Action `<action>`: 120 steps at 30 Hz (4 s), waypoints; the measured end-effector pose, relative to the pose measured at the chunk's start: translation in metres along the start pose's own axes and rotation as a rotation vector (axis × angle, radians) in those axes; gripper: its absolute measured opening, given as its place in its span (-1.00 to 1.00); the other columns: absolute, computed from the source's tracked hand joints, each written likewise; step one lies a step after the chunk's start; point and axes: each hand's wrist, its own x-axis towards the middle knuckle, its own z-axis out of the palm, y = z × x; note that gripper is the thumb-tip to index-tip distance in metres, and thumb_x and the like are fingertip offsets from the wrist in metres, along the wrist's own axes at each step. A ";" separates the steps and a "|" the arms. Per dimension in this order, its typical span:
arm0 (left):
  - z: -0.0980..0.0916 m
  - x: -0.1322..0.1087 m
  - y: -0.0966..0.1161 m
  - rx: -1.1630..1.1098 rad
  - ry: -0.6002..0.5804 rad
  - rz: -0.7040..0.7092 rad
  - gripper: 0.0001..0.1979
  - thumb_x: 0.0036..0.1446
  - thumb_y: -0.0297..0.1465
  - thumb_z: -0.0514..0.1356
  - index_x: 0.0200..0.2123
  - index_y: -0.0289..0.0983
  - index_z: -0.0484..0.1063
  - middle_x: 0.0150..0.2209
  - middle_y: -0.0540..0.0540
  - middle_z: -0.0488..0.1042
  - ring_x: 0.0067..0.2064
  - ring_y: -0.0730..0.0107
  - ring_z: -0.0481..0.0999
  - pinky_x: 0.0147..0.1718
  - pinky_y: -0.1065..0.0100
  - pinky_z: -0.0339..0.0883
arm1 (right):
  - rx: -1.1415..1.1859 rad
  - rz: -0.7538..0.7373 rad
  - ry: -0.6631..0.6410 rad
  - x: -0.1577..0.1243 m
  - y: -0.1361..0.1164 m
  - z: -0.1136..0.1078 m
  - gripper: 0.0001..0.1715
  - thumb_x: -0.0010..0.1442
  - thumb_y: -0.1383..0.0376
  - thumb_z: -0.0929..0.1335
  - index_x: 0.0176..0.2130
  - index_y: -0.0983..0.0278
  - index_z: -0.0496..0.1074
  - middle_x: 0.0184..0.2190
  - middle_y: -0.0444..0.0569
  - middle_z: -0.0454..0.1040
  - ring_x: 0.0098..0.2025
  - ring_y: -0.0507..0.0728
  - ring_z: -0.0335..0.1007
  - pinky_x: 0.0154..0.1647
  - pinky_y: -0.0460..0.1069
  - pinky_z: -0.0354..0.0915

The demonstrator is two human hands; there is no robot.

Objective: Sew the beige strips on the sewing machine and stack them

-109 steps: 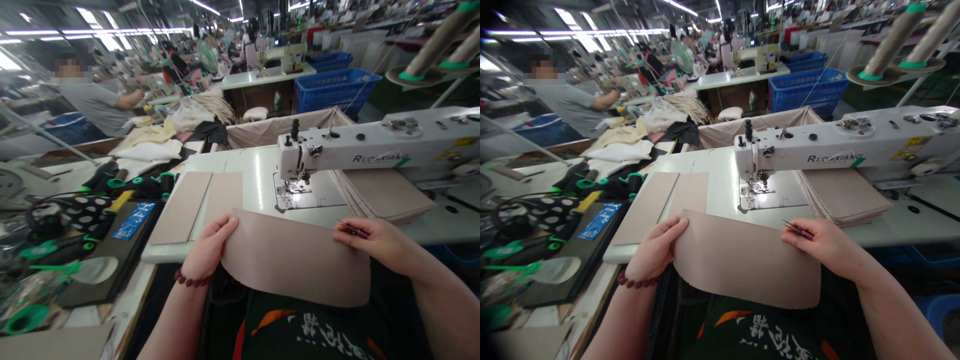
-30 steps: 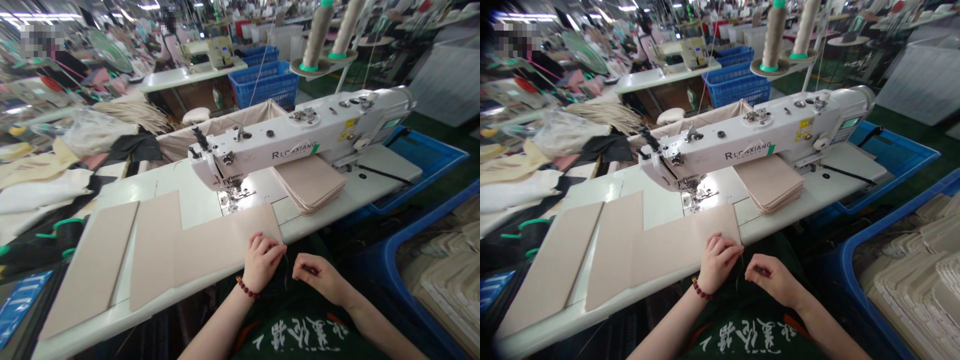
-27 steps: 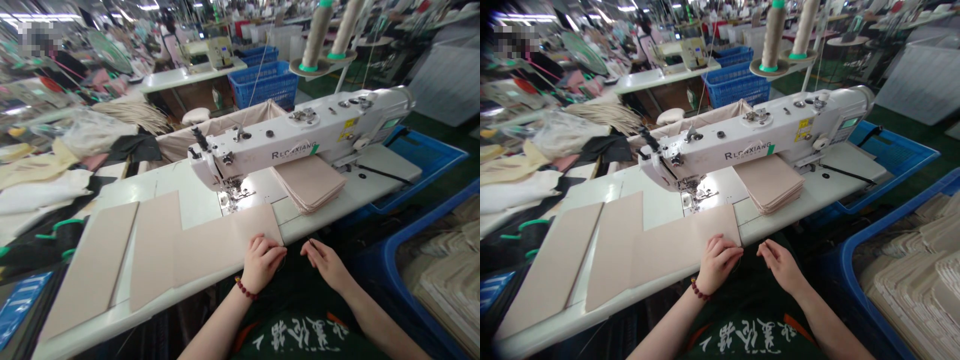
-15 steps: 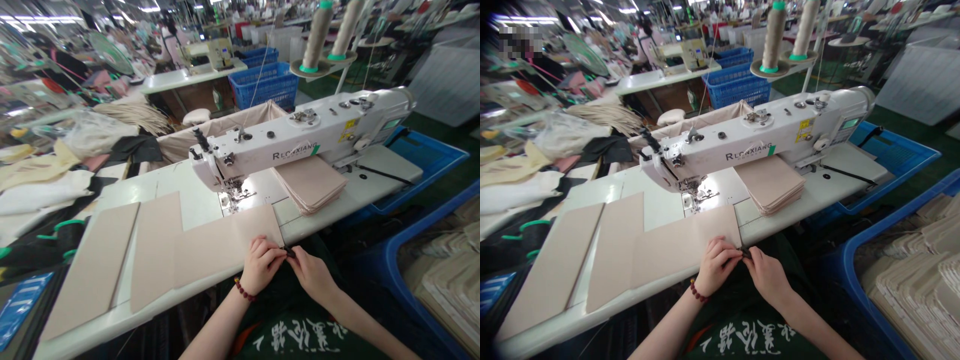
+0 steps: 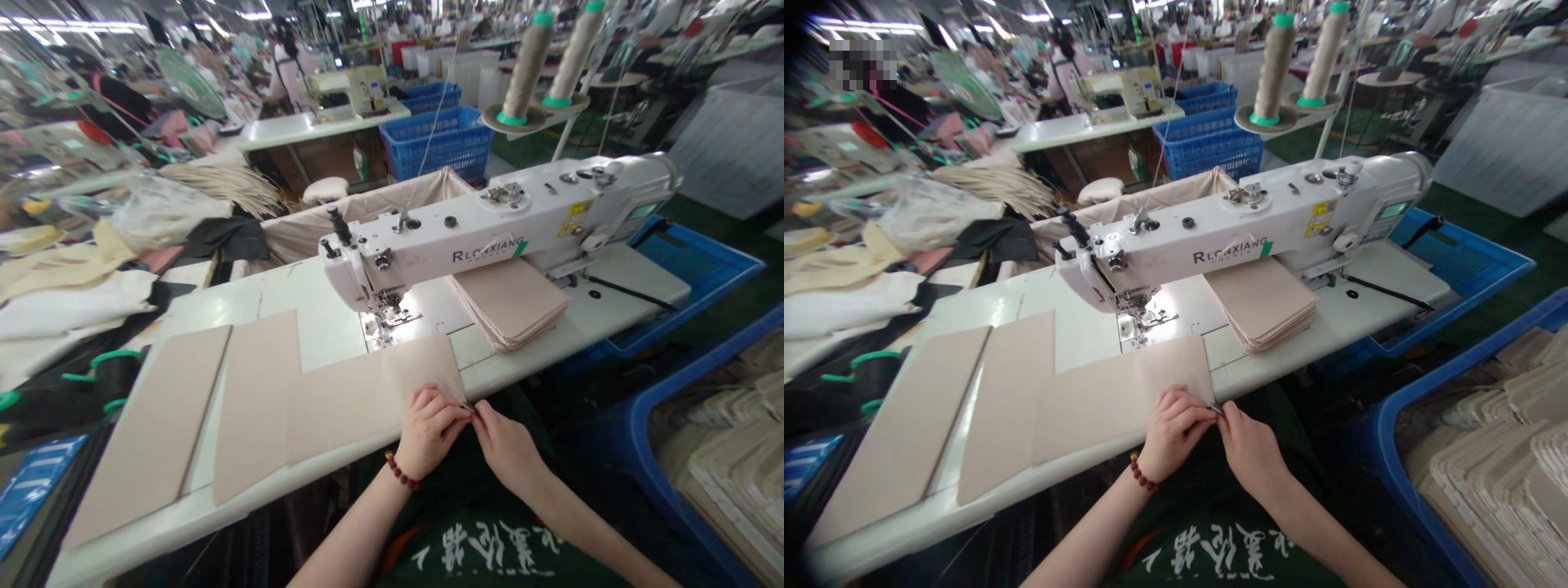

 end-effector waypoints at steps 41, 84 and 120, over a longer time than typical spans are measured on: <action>-0.195 -0.067 -0.001 -0.055 0.118 -0.427 -0.83 0.20 -0.28 0.18 -0.22 -0.19 0.53 -0.27 -0.02 0.58 -0.17 0.31 0.53 0.03 0.18 0.33 | 0.320 -0.125 0.149 0.044 -0.043 -0.133 -0.70 0.16 0.06 0.36 -0.18 0.17 0.49 -0.25 -0.07 0.54 -0.19 0.17 0.45 -0.22 -0.02 0.37; -0.297 -0.127 0.017 -0.664 0.533 -1.035 -0.57 0.06 -0.22 0.29 -0.04 -0.30 0.38 -0.20 -0.12 0.56 -0.23 0.21 0.57 -0.16 0.12 0.46 | 0.751 -0.082 -0.192 0.081 -0.105 -0.093 -0.45 0.18 0.01 0.33 0.06 0.23 0.37 -0.24 -0.02 0.56 -0.20 0.14 0.45 -0.17 -0.02 0.36; -0.287 -0.193 -0.098 0.551 -0.019 -0.557 -0.44 0.23 -0.08 0.06 0.25 -0.09 0.14 0.28 -0.07 0.14 0.27 0.15 0.17 0.23 0.08 0.10 | 0.241 -0.356 0.204 0.055 -0.030 -0.067 -0.66 0.25 0.25 0.27 0.02 0.15 0.40 -0.15 -0.04 0.49 -0.15 0.12 0.43 -0.11 -0.01 0.33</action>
